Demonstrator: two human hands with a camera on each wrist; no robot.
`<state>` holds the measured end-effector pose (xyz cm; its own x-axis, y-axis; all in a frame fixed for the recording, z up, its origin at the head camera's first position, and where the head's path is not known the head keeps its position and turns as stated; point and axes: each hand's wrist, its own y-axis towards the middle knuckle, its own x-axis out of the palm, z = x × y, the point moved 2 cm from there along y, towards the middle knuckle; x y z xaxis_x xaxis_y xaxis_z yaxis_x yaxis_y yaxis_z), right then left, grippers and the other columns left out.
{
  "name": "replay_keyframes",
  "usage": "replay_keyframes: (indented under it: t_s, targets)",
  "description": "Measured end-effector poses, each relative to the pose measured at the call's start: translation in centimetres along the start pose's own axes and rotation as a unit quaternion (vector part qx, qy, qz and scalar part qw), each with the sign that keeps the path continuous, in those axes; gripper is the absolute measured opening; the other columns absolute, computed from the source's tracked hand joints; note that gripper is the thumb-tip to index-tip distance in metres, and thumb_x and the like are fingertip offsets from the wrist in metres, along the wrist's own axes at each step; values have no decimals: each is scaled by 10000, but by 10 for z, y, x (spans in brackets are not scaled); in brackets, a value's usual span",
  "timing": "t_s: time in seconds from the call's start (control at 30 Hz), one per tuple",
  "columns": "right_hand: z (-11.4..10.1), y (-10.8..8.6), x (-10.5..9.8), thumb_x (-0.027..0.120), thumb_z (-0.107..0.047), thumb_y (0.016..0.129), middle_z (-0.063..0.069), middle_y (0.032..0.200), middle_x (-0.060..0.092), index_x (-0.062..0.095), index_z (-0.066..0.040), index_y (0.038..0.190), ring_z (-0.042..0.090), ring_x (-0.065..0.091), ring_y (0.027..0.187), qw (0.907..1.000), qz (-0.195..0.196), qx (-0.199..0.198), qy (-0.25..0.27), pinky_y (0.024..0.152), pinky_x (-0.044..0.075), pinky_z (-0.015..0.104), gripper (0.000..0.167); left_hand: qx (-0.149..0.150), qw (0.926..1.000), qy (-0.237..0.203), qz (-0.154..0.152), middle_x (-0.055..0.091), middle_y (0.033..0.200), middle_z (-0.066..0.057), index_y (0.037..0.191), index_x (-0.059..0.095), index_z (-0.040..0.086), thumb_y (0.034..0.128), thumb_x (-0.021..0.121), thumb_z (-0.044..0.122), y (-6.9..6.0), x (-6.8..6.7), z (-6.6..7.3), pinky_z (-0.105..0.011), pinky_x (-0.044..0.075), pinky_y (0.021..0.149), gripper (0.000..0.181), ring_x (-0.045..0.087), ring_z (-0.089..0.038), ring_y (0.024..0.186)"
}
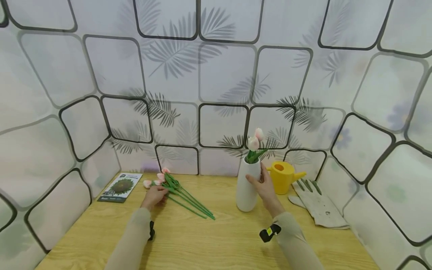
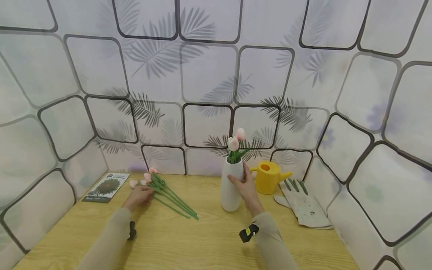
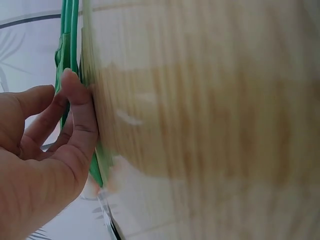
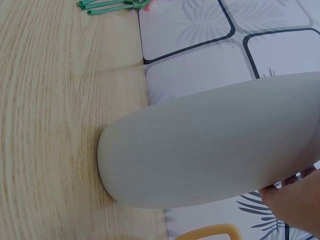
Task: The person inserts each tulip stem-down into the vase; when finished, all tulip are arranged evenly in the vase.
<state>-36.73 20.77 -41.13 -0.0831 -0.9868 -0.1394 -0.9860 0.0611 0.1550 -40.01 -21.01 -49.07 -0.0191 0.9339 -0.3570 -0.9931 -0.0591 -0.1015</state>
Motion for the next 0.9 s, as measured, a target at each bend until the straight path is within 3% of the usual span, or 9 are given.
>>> replay_keyframes:
  t_s: [0.23,0.33,0.5,0.57,0.67,0.73,0.83,0.9]
  targets:
    - [-1,0,-1,701,-298,922,139,1581,292,148,-209,1582,338,294,1453,10000,15,-27,18,1198,232,547,866,-190,9974,-687,65,628,734,-91,1053,575,-161,938,598,15,-5,1,0,-295,604,601,212,632,-124,600]
    - [-2,0,-1,705,-312,918,133,1589,282,141,-212,1583,333,286,1459,10000,-15,-23,1,1200,226,548,878,-241,9968,-740,184,644,756,-111,1022,594,-133,912,648,18,-6,0,2,-315,611,619,194,652,-135,616]
    - [-1,0,0,695,-314,924,129,1596,267,128,-225,1585,336,278,1462,10000,-50,-34,39,1200,217,554,875,-73,9957,-119,912,675,772,-103,922,680,-59,831,766,88,-6,-2,7,-261,574,581,194,648,-130,626]
    - [-1,0,0,693,-312,927,127,1594,269,129,-230,1584,337,281,1459,10000,-52,-31,73,1200,218,556,870,20,9932,-74,1165,691,788,-115,901,697,-46,814,780,88,-5,-2,9,-262,574,586,180,678,-184,642]
    - [-2,0,0,689,-303,930,129,1588,278,134,-226,1583,340,290,1452,9999,-60,-53,86,1197,223,560,861,76,9900,-406,1350,693,787,-111,925,688,-57,824,760,50,-5,0,13,-306,602,629,163,709,-228,683]
    - [-2,0,0,692,-302,928,129,1583,286,141,-221,1582,339,297,1448,9999,-52,-73,82,1195,230,561,859,72,9866,-858,1384,687,754,-113,967,670,-83,837,736,7,-6,3,16,-355,618,658,171,730,-250,675]
    - [-2,0,0,695,-305,926,130,1587,283,143,-206,1582,338,293,1452,9999,-48,-108,71,1195,230,558,863,171,9798,-1215,1578,653,773,-88,1032,650,-108,840,720,-24,-8,7,20,-360,619,671,221,714,-188,619]
    - [0,1,0,699,-315,922,128,1593,275,141,-203,1583,334,285,1458,9999,-45,-102,82,1197,232,552,872,301,9757,-1361,1693,671,817,-135,1068,645,-119,841,708,-47,-9,10,23,-374,620,689,247,711,-171,628]
